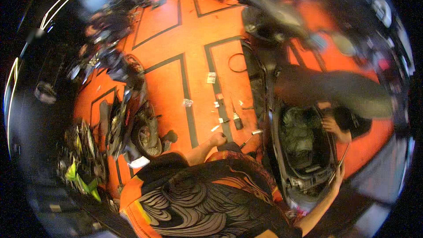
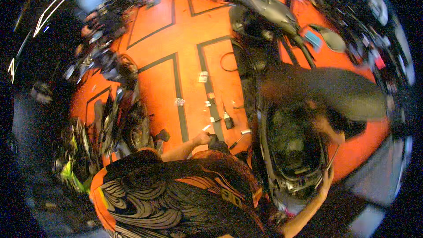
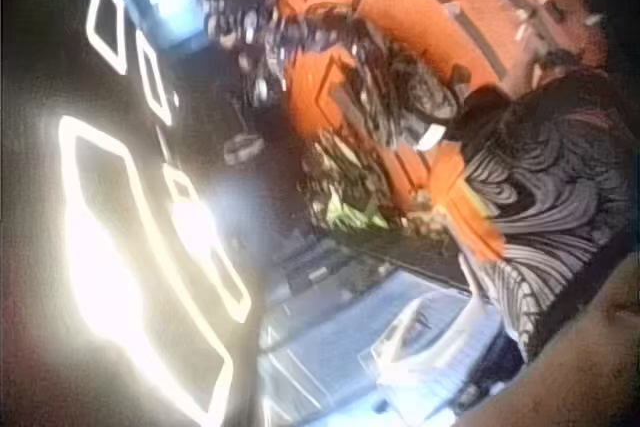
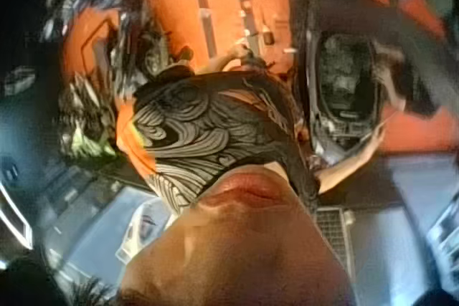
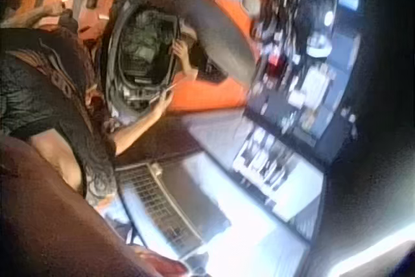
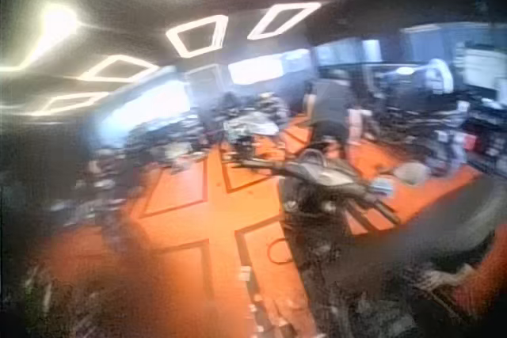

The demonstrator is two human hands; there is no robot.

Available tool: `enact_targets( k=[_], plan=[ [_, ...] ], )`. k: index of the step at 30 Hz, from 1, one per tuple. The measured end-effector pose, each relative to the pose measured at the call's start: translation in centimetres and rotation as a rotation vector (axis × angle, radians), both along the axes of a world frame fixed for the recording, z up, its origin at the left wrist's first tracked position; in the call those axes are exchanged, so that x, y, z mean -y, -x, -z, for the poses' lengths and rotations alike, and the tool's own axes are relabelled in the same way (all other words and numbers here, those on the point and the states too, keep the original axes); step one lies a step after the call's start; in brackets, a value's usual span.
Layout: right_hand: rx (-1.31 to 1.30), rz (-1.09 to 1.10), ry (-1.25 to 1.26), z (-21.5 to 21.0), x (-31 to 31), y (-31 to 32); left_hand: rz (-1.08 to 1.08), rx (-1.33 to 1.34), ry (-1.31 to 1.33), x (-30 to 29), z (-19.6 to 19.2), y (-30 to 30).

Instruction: The person works on the rear body panels and internal compartment of a motorcycle using a socket wrench and by hand, removing screws and adjusting the plastic fairings while another person assists.

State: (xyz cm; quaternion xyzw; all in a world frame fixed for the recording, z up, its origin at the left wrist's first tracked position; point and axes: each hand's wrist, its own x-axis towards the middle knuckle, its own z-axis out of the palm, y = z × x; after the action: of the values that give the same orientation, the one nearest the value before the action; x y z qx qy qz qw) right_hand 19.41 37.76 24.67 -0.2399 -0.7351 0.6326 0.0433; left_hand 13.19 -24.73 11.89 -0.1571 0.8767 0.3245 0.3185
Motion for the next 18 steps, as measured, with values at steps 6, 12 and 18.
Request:
enact_targets(
  k=[6,12,18],
  plan=[
    [0.064,-0.076,-0.312,-5.4,5.4,3.9,0.109,0.003,-0.037,-0.6,1.8,1.4],
    [0.028,0.041,-0.149,-9.7,5.3,5.7,-0.045,0.09,-0.278,4.6,7.1,-1.2],
    [0.04,0.313,-0.117,-8.3,1.7,5.0,-0.017,0.155,-0.139,4.6,4.4,-3.8]
  ],
)
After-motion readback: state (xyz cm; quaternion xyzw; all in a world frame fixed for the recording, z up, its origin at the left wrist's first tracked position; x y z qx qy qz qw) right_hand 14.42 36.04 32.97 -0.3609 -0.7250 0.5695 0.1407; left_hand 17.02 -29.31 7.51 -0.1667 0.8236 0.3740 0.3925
